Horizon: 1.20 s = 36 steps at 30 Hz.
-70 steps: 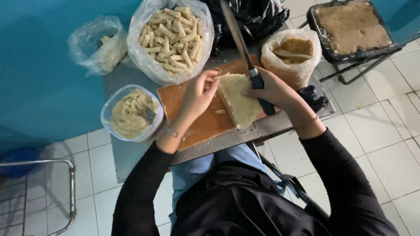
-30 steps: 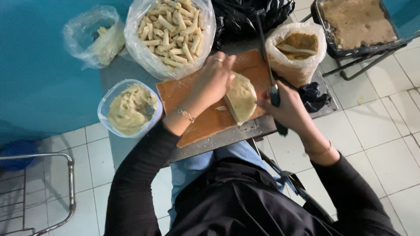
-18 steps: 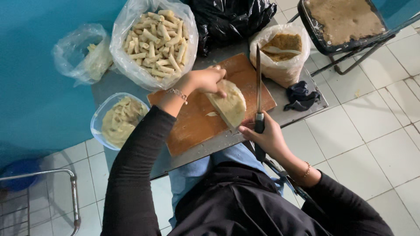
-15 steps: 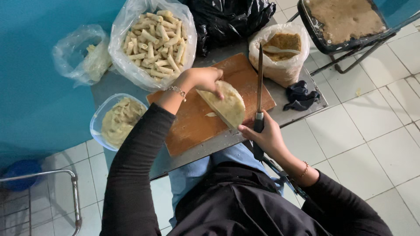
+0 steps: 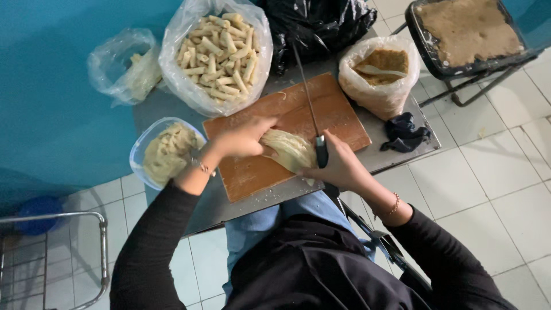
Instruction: The person cuts a round of dough on a wooden board into triangular pieces using a knife, then folds each triangle into a cone shape by hand. They scoop filling from a plastic container into the folded dough pieces and press the edges closed, arranging the finished pastries in rows on the board.
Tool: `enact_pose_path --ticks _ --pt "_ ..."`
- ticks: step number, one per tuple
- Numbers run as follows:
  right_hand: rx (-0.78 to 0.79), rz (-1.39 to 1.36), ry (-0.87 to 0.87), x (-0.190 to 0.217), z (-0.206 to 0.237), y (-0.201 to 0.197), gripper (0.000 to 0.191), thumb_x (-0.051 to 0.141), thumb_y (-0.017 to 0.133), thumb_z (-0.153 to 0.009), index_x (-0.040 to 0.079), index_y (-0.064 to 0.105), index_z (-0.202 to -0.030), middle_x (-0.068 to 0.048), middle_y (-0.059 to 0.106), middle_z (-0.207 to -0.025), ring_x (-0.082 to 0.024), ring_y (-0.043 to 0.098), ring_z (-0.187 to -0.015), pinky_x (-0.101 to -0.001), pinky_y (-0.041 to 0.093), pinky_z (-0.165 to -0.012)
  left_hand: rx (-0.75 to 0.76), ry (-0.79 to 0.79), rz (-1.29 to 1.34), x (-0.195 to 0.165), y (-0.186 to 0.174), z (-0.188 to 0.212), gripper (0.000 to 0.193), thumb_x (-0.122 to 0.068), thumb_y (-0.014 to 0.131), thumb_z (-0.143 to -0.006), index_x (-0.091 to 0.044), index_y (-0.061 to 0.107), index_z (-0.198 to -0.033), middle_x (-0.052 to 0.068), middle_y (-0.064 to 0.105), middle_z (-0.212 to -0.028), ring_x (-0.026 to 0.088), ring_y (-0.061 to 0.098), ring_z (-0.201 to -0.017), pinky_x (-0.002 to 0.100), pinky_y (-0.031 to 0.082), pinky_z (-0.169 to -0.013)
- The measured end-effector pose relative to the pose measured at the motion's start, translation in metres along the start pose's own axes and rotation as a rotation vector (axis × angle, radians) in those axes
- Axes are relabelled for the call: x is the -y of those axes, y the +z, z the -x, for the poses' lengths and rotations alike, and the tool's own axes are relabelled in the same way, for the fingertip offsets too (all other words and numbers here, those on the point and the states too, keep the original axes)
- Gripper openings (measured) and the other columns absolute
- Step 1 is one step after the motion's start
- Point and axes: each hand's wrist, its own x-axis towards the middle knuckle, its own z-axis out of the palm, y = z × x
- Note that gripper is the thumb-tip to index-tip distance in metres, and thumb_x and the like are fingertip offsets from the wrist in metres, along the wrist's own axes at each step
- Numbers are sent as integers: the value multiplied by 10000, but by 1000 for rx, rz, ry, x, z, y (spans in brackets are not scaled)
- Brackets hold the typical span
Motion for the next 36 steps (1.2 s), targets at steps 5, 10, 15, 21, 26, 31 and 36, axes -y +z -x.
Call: enact_pose_path --ticks 5,10,15,21,26,31,36 --pt "-49 -9 -6 17 -5 1 624 233 892 -638 39 524 -1104 -117 689 -826 -269 721 -742 -379 571 -678 -302 -104 -48 -43 22 48 693 -154 838 -828 -91 444 -1394 139 663 -1016 343 687 -1000 453 529 -851" --pt "-9 85 -190 22 -24 -8 636 197 898 -693 4 513 -1159 -158 711 -931 -301 737 -854 -381 567 -752 -473 -26 -312 -66 29 63 754 -96 808 -816 -126 405 -1453 167 631 -1193 382 636 -1119 483 484 -944" --pt "-12 135 -323 17 -29 4 720 225 940 -641 -14 512 -1169 -187 724 -1031 -360 712 -974 -387 559 -781 -390 -46 -261 -51 32 71 820 -145 844 -764 -104 371 -1434 205 607 -1204 402 600 -1078 493 474 -901" --pt "53 109 -245 3 -31 0 557 113 831 -678 52 566 -1165 -134 750 -998 -310 754 -946 -369 588 -796 -368 -84 -235 -24 38 71 515 -66 788 -782 -146 556 -1234 112 675 -1104 349 633 -1100 437 520 -954" --pt "66 159 -210 3 -44 -9 644 225 929 -686 30 544 -1163 -152 722 -903 -337 724 -859 -393 561 -740 -438 -91 -205 -24 35 67 506 -171 800 -889 -68 524 -1300 181 645 -1133 398 594 -1089 470 492 -915" --pt "192 207 -170 1 -54 -19 677 240 951 -649 18 530 -1130 -183 695 -884 -378 702 -858 -414 538 -733 -453 -90 -128 -31 22 73 651 -201 813 -816 -53 492 -1363 192 611 -1158 386 599 -1077 485 481 -926" --pt "163 141 -358 -5 -57 -21 644 220 907 -649 5 508 -1106 -161 693 -928 -375 698 -871 -404 545 -714 -347 -190 -35 -31 22 73 537 -194 751 -910 -130 504 -1383 148 625 -1220 352 651 -1136 445 512 -935"
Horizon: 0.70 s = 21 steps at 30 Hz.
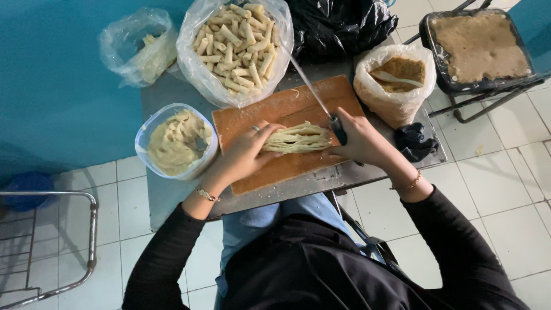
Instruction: The person cuts a round of dough on a wooden board into triangular pieces using a knife, then folds each triangle into a cone shape by hand. They scoop filling from a plastic container into the folded dough pieces and press the edges closed, arranging the finished pastries in rows on the board.
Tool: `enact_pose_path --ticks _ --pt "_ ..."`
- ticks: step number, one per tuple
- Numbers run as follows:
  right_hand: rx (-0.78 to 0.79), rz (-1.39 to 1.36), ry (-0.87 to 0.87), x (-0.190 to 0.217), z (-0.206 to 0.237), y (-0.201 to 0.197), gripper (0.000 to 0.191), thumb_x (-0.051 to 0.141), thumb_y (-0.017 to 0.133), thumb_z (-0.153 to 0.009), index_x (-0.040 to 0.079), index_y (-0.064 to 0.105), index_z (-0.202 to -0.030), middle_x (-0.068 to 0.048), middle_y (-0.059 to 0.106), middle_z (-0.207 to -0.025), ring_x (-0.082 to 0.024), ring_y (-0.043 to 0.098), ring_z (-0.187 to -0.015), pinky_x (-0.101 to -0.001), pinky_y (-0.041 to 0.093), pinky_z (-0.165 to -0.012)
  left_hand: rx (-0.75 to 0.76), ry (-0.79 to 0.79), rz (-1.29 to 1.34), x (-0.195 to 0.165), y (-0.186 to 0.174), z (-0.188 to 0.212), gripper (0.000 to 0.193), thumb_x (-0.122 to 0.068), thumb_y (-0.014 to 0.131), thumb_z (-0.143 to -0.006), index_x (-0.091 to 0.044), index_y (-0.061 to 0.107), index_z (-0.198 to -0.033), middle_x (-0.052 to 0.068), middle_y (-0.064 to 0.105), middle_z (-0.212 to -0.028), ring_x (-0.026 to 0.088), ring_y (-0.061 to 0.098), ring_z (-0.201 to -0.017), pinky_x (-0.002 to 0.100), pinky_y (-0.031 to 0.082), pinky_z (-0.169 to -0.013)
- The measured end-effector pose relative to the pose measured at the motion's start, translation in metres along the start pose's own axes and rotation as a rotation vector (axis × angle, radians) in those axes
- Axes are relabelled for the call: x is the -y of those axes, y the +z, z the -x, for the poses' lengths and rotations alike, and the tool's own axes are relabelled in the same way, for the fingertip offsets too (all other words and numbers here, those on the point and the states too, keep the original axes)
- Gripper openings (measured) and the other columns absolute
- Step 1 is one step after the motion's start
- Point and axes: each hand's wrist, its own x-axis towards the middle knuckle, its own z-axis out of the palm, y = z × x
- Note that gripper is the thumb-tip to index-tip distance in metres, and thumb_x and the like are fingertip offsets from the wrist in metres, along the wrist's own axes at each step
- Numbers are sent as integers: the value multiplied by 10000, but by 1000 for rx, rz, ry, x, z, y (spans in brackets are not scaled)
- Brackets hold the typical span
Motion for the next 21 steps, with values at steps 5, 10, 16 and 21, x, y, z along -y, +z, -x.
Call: enact_pose_path --ticks 5,10,16,21 --pt "22 99 223 3 -2 9 676 284 943 -661 17 533 -1127 -144 632 -725 -345 670 -686 -420 506 -619 -44 103 24 4 15 -1 504 -139 667 -990 -73 407 -1417 213 584 -1262 418 581 -1199 481 469 -985" --pt "-2 79 166 7 -6 9 715 305 944 -662 10 540 -1172 -145 642 -744 -302 673 -672 -398 516 -623 -42 95 -5 6 18 2 566 -169 677 -979 -12 392 -1443 229 607 -1228 425 583 -1159 525 412 -1014" --pt "-29 -31 192 -4 -15 -11 659 383 929 -711 20 592 -1147 -92 684 -804 -208 640 -696 -347 535 -659 -65 -522 211 19 21 -6 435 -371 741 -926 -32 640 -1180 179 705 -835 356 698 -779 449 532 -713" --pt "16 29 353 -21 -19 -8 570 413 918 -714 -6 622 -961 -98 675 -791 -195 630 -713 -364 527 -675 -354 -213 27 28 47 -10 466 -410 790 -894 -20 649 -1107 168 738 -929 323 737 -863 412 573 -745"
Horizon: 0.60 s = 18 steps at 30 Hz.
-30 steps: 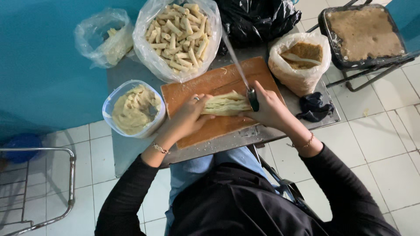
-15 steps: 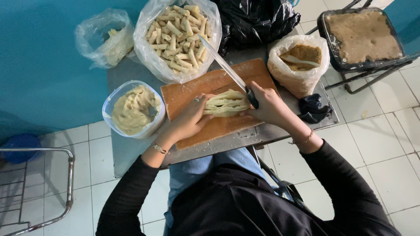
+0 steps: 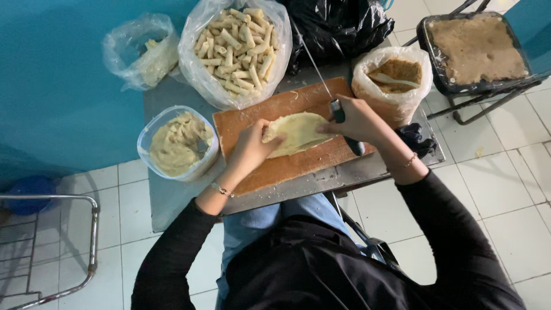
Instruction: The person cuts a round of dough on a wooden board into triangular pieces using a knife, then folds each triangle into a cone shape by hand. They scoop filling from a plastic container into the folded dough pieces and press the edges closed, arranging the finished pastries in rows on the board.
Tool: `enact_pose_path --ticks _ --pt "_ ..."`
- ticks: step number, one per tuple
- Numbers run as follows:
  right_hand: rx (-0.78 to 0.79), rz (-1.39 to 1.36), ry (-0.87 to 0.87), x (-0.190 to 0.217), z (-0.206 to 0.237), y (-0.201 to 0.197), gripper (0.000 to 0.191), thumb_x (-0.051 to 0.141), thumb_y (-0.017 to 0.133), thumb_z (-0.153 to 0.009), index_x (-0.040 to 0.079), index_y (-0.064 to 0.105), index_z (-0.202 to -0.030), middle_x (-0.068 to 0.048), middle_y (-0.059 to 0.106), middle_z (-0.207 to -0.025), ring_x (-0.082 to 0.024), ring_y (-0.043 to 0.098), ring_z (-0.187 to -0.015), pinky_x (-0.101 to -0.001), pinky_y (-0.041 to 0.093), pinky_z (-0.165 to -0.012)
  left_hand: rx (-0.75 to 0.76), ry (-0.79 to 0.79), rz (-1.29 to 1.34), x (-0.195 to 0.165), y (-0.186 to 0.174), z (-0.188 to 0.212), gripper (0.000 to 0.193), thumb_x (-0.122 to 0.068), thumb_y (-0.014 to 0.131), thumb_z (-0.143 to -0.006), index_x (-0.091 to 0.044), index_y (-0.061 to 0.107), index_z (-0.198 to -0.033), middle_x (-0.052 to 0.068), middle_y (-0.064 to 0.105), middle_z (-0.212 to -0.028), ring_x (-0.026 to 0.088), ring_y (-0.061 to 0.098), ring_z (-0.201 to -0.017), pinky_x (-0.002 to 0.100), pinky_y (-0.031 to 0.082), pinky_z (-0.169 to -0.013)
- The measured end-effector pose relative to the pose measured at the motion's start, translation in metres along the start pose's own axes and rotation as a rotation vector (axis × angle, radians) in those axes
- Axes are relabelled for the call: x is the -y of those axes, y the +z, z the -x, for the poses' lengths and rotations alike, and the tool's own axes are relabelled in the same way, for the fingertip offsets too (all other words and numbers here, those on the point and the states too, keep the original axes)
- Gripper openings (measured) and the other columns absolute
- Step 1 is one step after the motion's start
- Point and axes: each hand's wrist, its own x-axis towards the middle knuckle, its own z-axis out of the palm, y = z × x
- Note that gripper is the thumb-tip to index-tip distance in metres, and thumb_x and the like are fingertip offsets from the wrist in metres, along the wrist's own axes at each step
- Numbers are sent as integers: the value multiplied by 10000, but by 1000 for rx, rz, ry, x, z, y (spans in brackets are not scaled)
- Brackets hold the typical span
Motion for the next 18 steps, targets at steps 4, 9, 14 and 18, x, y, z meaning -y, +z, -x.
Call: enact_pose_path --ticks 4,9,14,18 --pt "-18 -3 -5 -8 -5 5 554 425 902 -714 0 619 -927 -118 697 -815 -230 668 -739 -387 540 -688 -54 96 -228 -11 5 0 463 -382 807 -873 -22 626 -1102 202 712 -932 397 696 -896 464 553 -751" --pt "-169 80 -116 -14 18 -7 406 367 765 -930 2 587 -931 -139 696 -824 -281 690 -815 -423 547 -777 -38 98 -493 -36 -16 -3 614 -391 829 -860 43 590 -1224 258 641 -1065 424 655 -882 487 535 -722" --pt "-223 -79 68 -5 71 -16 372 300 733 -947 -6 541 -1035 -113 622 -780 -211 642 -649 -359 525 -587 78 364 -405 -58 -4 -8 341 -269 724 -920 -76 694 -1199 138 596 -1265 308 575 -1204 443 509 -995" --pt "-200 -284 245 -2 106 -20 240 229 714 -942 51 561 -991 -44 571 -680 -87 579 -546 -245 489 -508 208 625 -454 -66 5 -10 157 -311 731 -894 -162 726 -847 56 586 -1374 290 486 -1365 546 404 -1136"
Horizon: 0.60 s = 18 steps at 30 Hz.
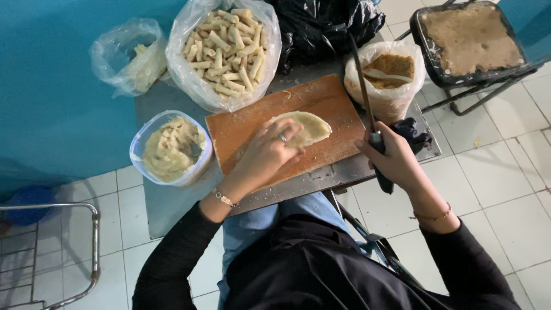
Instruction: The person cuts a round of dough on a wooden board into triangular pieces using a knife, then folds each triangle into a cone shape by hand. They scoop filling from a plastic container into the folded dough pieces and press the edges closed, arranging the finished pastries in rows on the board.
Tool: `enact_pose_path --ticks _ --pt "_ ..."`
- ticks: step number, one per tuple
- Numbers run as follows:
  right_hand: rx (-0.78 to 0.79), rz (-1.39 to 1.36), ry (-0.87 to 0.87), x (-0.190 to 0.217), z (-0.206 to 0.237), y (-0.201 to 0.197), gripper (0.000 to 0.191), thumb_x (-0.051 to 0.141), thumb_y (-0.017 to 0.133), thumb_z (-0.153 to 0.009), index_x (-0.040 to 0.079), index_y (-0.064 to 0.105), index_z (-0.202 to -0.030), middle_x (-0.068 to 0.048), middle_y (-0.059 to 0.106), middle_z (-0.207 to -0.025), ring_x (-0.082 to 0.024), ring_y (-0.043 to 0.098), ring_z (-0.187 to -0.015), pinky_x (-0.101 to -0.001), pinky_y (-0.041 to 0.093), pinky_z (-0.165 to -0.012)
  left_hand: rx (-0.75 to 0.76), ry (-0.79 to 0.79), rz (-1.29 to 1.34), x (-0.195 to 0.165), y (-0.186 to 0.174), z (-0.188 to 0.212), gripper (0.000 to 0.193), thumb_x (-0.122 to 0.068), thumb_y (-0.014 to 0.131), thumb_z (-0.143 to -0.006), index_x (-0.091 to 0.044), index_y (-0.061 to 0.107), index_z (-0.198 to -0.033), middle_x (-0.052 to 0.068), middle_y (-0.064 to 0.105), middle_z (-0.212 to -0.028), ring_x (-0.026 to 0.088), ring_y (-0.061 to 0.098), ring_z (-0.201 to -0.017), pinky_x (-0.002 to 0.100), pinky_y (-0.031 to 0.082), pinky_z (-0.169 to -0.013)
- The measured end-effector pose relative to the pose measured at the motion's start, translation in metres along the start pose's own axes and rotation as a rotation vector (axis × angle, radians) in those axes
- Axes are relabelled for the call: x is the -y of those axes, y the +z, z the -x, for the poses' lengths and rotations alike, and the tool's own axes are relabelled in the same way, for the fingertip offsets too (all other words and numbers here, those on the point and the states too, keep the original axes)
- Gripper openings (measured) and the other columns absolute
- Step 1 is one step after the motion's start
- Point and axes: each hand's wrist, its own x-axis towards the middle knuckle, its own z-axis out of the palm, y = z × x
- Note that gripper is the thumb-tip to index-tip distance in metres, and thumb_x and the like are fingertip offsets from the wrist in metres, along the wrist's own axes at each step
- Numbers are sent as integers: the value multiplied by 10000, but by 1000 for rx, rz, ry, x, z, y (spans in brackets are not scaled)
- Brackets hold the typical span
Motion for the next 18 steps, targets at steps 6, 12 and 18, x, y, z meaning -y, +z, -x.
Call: enact_pose_path --ticks 6,12,18 --pt "-43 -139 -29 -17 11 -17 198 136 703 -970 34 533 -969 8 534 -708 -54 533 -582 -236 451 -528 70 169 -263 6 0 -4 362 -94 670 -794 -217 742 -1126 55 524 -1464 284 400 -1404 541 374 -1103" --pt "2 -173 -73 -18 7 -21 191 132 705 -949 52 536 -986 25 538 -719 -42 537 -590 -221 464 -535 110 230 -443 5 21 -8 132 -149 663 -886 -104 674 -1010 33 531 -1433 280 432 -1372 518 394 -1081" --pt "22 -184 -71 -13 6 -19 196 131 703 -963 40 532 -991 14 543 -701 -46 545 -570 -229 461 -516 -61 -56 133 4 22 -6 115 -244 802 -873 -165 720 -865 -32 656 -1046 201 610 -1092 487 469 -970"
